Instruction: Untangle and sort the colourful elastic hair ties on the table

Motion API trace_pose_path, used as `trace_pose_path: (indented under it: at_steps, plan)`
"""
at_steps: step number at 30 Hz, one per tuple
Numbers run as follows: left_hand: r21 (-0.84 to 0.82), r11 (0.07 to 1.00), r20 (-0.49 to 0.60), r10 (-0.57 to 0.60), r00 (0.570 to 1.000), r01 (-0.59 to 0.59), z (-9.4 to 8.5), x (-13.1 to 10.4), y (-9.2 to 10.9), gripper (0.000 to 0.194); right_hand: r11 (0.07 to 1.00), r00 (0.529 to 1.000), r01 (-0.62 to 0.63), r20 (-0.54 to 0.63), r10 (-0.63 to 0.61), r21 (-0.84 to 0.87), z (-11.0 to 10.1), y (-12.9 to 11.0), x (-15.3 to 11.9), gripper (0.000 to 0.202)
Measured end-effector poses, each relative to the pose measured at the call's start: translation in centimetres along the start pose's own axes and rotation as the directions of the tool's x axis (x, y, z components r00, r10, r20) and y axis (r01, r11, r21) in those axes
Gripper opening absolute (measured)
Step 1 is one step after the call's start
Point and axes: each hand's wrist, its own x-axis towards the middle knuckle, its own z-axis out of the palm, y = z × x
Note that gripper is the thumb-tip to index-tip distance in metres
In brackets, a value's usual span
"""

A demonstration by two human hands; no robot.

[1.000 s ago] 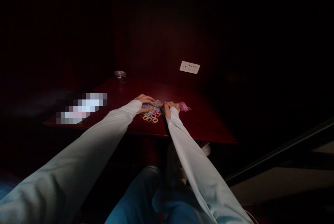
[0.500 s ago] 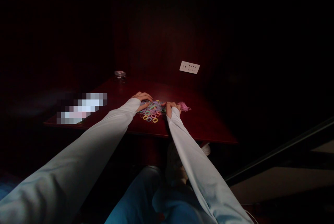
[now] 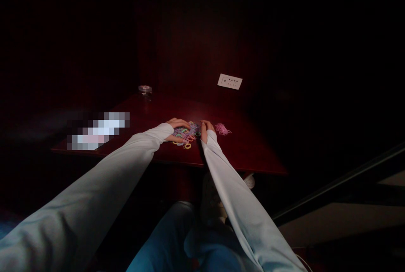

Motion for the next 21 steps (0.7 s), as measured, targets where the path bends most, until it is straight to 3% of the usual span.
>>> trace_pose_path:
  at_steps: [6,13,21]
  plan:
    - [-0.024,1.0,-0.02,0.002,1.0,-0.003,0.1,0.2,-0.5,0.041,0.999,0.999,0.037,0.035,-0.038,0.03,0.4,0.1,-0.2,0.03]
    - [-0.119,0.993,-0.118,0.0,0.993,-0.014,0.3,0.4,-0.7,0.031,0.993,0.995,0.046,0.088,-0.056,0.109,1.2,1.0,0.0,0.034]
    - [-0.133,0.991,-0.238,-0.046,0.97,0.015,0.0,0.5,-0.6,0.025,0.993,0.998,0.057,0.032,-0.061,0.107,1.3,0.8,0.3,0.038]
